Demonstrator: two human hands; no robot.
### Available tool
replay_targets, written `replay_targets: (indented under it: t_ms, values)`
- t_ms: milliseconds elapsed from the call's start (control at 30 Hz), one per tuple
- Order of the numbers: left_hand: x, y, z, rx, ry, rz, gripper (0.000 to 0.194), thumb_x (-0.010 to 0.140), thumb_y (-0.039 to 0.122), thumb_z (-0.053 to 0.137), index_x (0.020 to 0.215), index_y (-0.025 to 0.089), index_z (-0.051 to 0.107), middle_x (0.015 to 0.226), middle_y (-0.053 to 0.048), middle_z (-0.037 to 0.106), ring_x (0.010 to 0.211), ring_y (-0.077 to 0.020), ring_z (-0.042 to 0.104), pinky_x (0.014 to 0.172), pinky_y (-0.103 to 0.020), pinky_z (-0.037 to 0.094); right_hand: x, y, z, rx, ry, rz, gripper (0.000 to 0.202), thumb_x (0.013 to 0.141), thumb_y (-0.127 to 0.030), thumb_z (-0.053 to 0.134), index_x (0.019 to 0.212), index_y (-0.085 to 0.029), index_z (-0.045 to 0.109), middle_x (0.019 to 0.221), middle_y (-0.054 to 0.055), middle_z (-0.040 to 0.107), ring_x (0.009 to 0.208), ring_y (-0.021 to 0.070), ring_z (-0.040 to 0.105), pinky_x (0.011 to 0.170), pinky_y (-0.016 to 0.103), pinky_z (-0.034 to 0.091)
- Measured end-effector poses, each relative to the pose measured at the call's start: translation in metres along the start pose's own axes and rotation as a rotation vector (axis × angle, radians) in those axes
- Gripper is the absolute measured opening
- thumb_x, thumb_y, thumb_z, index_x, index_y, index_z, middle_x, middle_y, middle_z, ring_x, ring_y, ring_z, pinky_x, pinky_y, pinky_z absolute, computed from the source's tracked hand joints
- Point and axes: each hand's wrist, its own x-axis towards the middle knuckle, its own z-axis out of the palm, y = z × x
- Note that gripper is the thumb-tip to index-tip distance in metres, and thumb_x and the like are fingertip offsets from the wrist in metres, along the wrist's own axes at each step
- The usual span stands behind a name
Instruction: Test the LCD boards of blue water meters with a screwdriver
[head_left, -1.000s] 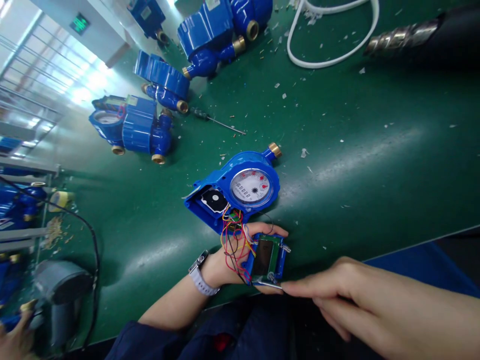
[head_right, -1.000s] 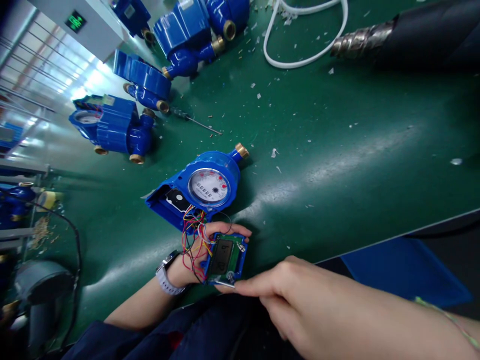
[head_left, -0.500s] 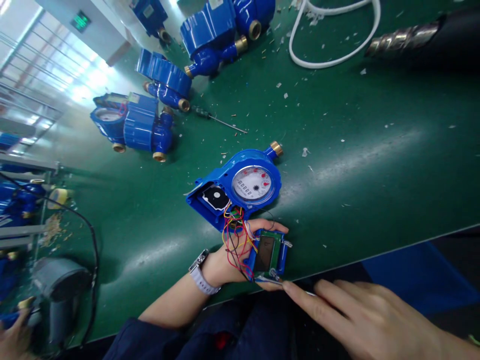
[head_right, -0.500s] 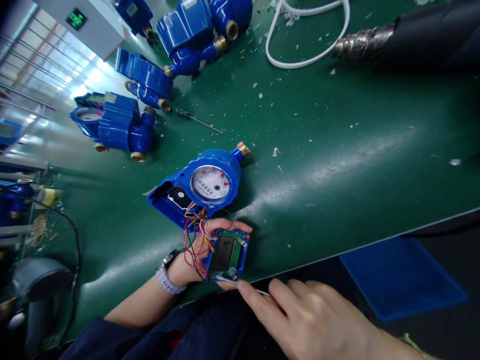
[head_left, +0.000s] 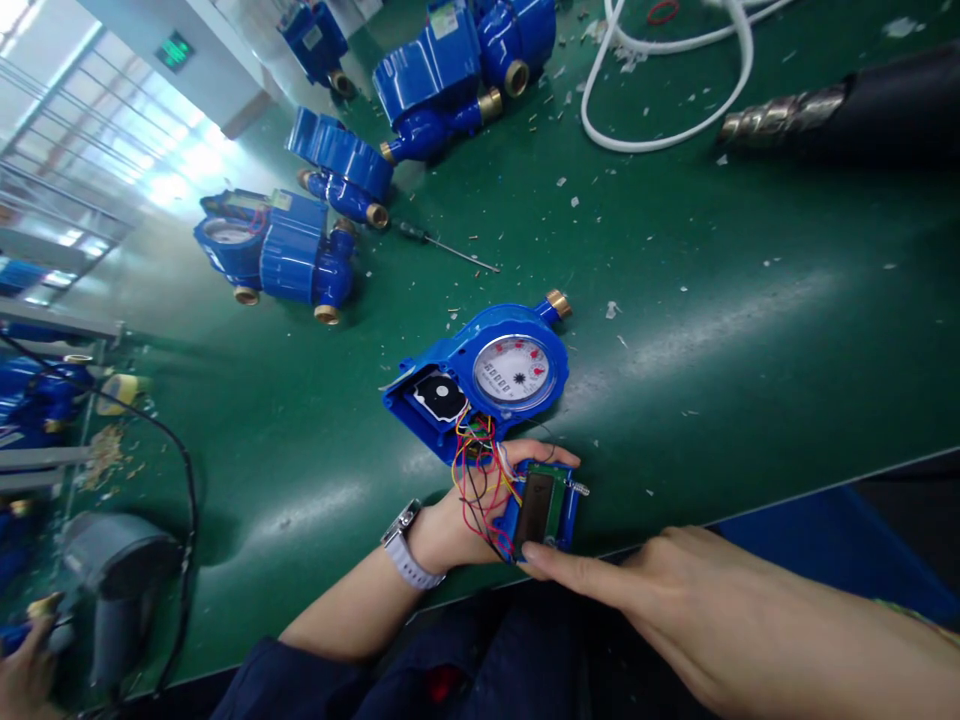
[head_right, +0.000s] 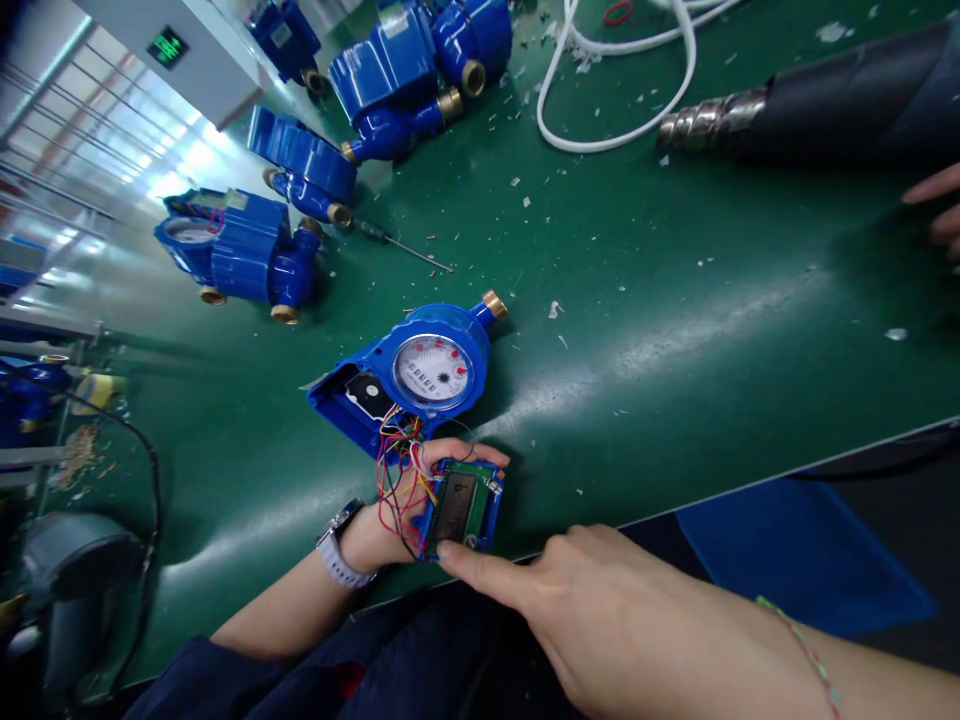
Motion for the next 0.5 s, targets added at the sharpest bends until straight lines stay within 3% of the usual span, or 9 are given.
replay_targets:
  t_ms: [133,300,500]
  values:
    - [-0.001,0.000,0.001,-0.012,0.005,0.015,0.074,0.070,0.028,0.086,0.134,0.031,0.048,0.132,-0.009,0.062,0.118,-0.0264,0.063,0.104,-0.044,0.050,-0.002,-0.012,0.020,-0.013,0.065,0.074,0.089,0.066,0.001,0.044,0.151,-0.024,0.042,0.083,0.003,0.069,0.062,0.0197,0.065,0.058,0.027,0.049]
    - [-0.004,-0.004,0.003,-0.031,0.018,0.064,0.077,0.071,0.027,0.085,0.136,0.034,0.044,0.135,-0.008,0.060,0.121,-0.0259,0.061,0.106,-0.046,0.049,-0.008,-0.021,0.041,0.105,0.100,0.170,0.087,0.068,0.001,0.042,0.152,-0.023,0.042,0.077,0.001,0.068,0.058,0.0164,0.064,0.057,0.022,0.051]
    - [-0.006,-0.009,0.005,-0.005,0.048,0.077,0.084,0.066,0.034,0.088,0.137,0.034,0.043,0.135,-0.010,0.060,0.118,-0.0266,0.063,0.102,-0.046,0.050,-0.009,-0.028,0.047,0.279,0.133,0.250,0.083,0.074,0.002,0.041,0.153,-0.023,0.041,0.077,0.000,0.071,0.060,0.0153,0.067,0.062,0.020,0.055]
